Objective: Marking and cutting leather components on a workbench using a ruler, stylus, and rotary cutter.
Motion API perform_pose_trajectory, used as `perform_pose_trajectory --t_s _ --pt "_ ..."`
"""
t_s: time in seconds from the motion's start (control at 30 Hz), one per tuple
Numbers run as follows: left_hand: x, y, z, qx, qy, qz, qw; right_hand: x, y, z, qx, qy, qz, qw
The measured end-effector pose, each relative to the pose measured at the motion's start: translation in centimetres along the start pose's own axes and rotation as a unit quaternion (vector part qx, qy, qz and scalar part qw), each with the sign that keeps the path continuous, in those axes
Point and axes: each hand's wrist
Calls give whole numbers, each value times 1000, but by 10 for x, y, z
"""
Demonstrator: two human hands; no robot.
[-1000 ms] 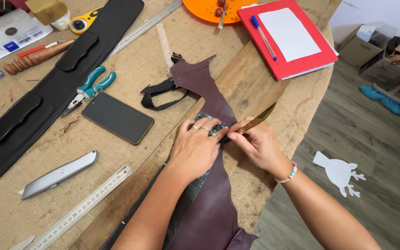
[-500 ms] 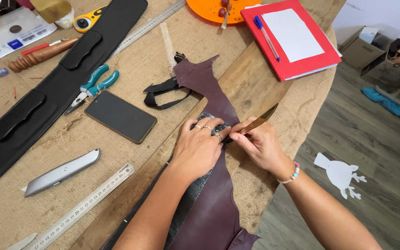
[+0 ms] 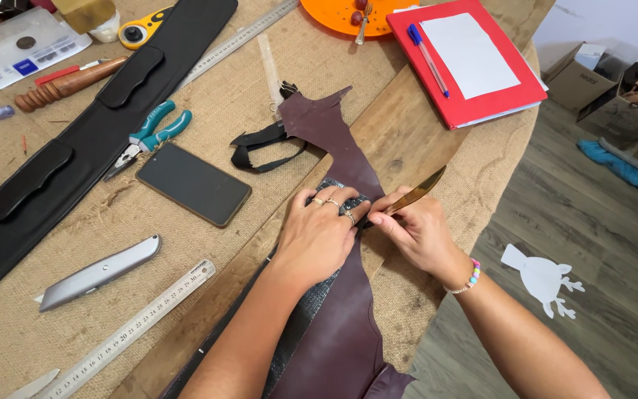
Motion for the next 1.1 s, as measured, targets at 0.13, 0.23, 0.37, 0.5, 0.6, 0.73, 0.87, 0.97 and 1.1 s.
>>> perform_pose_trajectory --t_s 0.13,0.23,0.37,0.5,0.6,0.73,0.87,0.97,1.1 --pt "-1 2 -1 3 1 0 1000 -4 0 2 -3 2 1 1000" --pt "-1 2 -1 3 1 1 1000 -6 0 3 -7 2 6 1000" --pt "-2 0 1 5 3 2 1000 -9 1 1 -15 9 18 1000" --pt "-2 3 2 24 5 6 1000 -16 3 1 -24 -10 23 999" --pt "-1 0 -1 39 3 8 999 -18 4 1 -29 2 14 999" --pt "3 -17 -10 73 40 7 996 -24 2 5 -46 35 4 998" --pt "-3 -32 -42 98 96 45 989 -18 -1 1 -61 67 -20 996" --pt "-14 -29 -76 60 84 42 994 -20 0 0 -58 82 -33 994" --pt "-4 -41 -87 38 45 51 997 -15 3 -6 -49 87 -50 994"
Point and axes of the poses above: each hand's wrist, its own z-axis towards the middle knuckle, its own y-axis out of the palm, x = y × z, and after that the axes turned 8 degrees about x, right-handed
